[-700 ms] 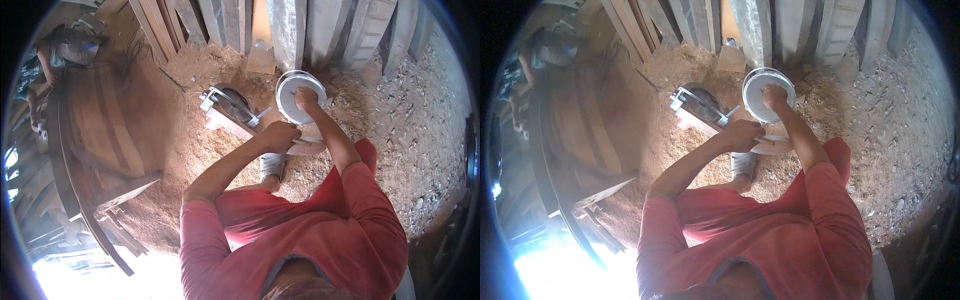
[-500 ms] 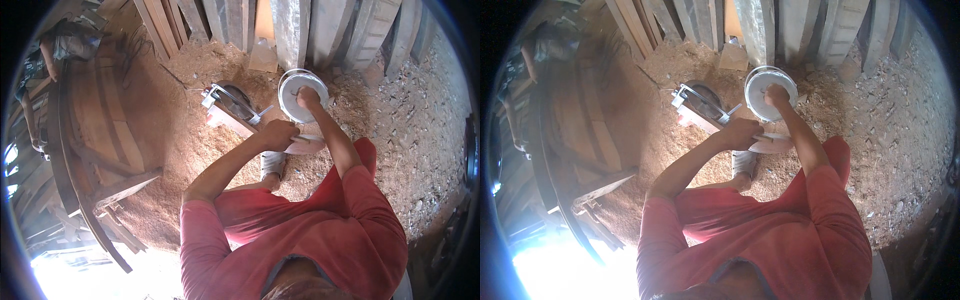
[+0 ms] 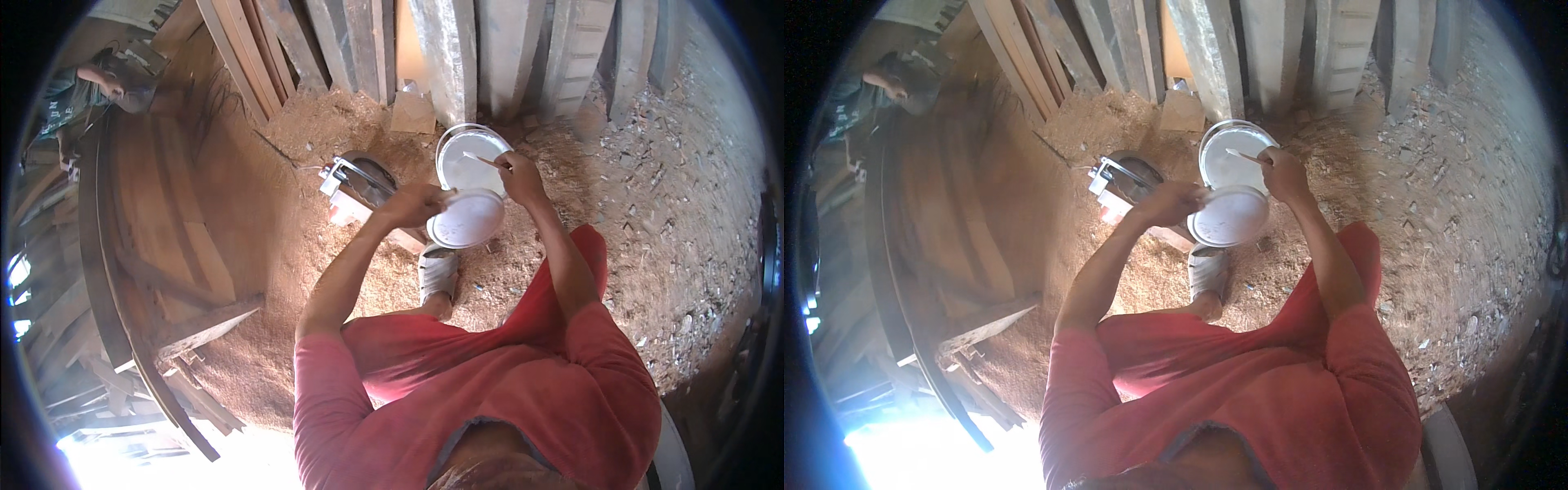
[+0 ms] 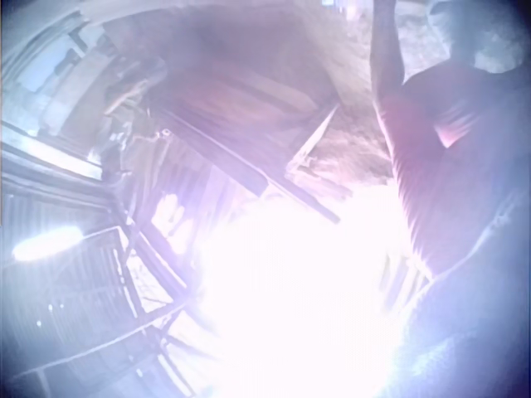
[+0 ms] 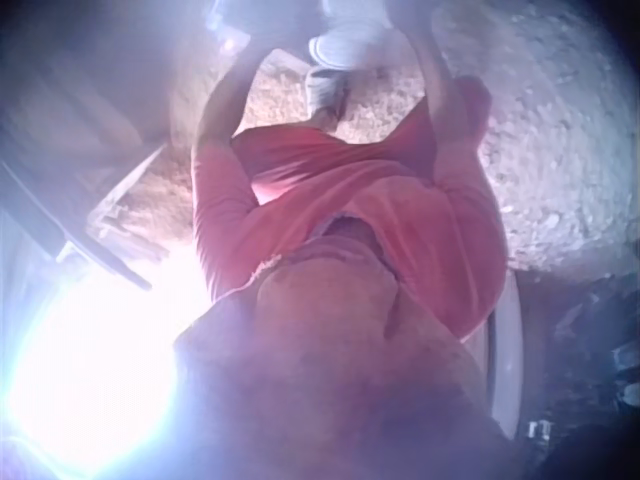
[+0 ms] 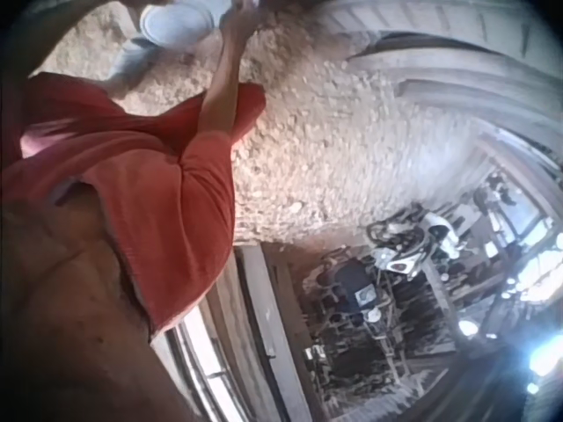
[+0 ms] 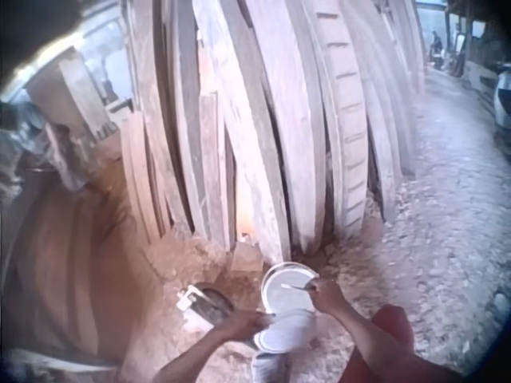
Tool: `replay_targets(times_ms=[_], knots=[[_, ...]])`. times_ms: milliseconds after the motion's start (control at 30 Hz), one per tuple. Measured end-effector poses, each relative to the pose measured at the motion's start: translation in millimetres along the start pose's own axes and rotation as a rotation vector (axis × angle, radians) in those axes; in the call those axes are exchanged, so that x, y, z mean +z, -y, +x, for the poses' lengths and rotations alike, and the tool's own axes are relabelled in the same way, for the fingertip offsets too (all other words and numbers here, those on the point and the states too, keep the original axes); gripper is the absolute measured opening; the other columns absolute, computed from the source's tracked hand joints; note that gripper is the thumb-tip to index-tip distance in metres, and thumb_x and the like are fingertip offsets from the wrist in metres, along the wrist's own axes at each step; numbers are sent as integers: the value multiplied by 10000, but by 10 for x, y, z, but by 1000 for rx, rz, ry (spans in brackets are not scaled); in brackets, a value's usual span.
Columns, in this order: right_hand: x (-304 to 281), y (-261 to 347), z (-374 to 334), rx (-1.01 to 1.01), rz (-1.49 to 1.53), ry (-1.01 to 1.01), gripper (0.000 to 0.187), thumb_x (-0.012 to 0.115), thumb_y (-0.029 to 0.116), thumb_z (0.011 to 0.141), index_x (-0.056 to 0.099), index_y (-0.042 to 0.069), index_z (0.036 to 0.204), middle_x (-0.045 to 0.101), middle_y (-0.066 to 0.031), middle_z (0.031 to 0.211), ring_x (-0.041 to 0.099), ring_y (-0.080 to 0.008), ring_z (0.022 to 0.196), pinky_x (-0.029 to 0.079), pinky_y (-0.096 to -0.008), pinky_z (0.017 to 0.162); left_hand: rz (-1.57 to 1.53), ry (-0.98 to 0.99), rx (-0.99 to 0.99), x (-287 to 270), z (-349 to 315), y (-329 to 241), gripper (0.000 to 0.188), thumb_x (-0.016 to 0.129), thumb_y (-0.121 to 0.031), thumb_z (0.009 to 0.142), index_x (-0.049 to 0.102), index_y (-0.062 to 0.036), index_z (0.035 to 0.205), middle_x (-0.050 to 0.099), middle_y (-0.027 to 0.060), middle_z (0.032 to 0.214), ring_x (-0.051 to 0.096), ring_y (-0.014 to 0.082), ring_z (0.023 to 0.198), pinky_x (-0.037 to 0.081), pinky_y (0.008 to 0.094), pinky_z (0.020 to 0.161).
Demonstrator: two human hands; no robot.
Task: The person prepares a wooden plank by applying a white substance from a bucket using a brush. They then use a hammer to drive metal fasteners into the plank. Finally, the person uses a hand saw to cut the plank and places it against a stack of other wood pieces.
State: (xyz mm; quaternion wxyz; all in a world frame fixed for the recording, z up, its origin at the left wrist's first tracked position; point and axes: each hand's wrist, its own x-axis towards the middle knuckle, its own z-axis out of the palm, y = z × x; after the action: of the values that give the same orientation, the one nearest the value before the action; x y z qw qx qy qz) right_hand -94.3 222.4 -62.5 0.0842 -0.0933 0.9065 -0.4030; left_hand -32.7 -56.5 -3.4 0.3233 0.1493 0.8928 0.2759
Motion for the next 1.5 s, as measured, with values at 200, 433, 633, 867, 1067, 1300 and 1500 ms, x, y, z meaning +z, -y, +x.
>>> replay_targets(times_ms=[200,433,633,867,1067,1300,1500], knots=[[-387,-175,-304,-64,280,-165,137,613,53,950,661,14,1072,679,-87,920,632,-170,821,509,-314,777,-441,-232,-221,182,199,805,384,692,-380,961,715,-41,1140,746,122,932,722,220,851,561,371,798],[-350,-639,-548,-45,379,-451,154,589,115,979,594,29,1107,618,-101,847,597,-173,787,491,-335,736,-684,-508,-374,222,752,486,313,727,-295,943,712,18,941,714,110,756,691,164,647,560,338,595],[-108,-609,-553,72,116,-458,276,645,288,957,570,34,1034,596,-156,818,605,-309,791,484,-433,749,-416,-531,-297,294,971,527,319,762,-281,890,697,20,975,724,159,769,719,268,677,570,392,668],[198,-639,-420,93,98,-340,407,743,357,884,547,7,960,622,-168,795,626,-351,750,489,-485,709,-216,-560,-324,279,930,449,413,795,-316,844,661,24,1037,728,206,905,722,362,873,553,448,784],[189,-558,-318,169,158,-350,388,789,283,836,533,4,920,640,-155,727,647,-355,658,508,-478,637,-73,-446,-306,139,842,228,543,839,-357,797,618,40,1094,708,245,981,699,400,960,535,466,846],[227,-510,-293,189,155,-385,275,741,162,822,539,-3,910,661,-183,745,690,-375,728,526,-484,667,53,-478,-164,267,858,202,656,878,-380,757,631,72,1164,615,239,929,639,379,865,510,454,807],[207,-477,-285,364,127,-317,207,693,126,847,527,4,869,660,-164,752,662,-321,673,518,-425,649,105,-512,-18,435,820,401,859,864,-391,765,476,-31,1441,533,282,1222,558,440,1119,445,513,977]])
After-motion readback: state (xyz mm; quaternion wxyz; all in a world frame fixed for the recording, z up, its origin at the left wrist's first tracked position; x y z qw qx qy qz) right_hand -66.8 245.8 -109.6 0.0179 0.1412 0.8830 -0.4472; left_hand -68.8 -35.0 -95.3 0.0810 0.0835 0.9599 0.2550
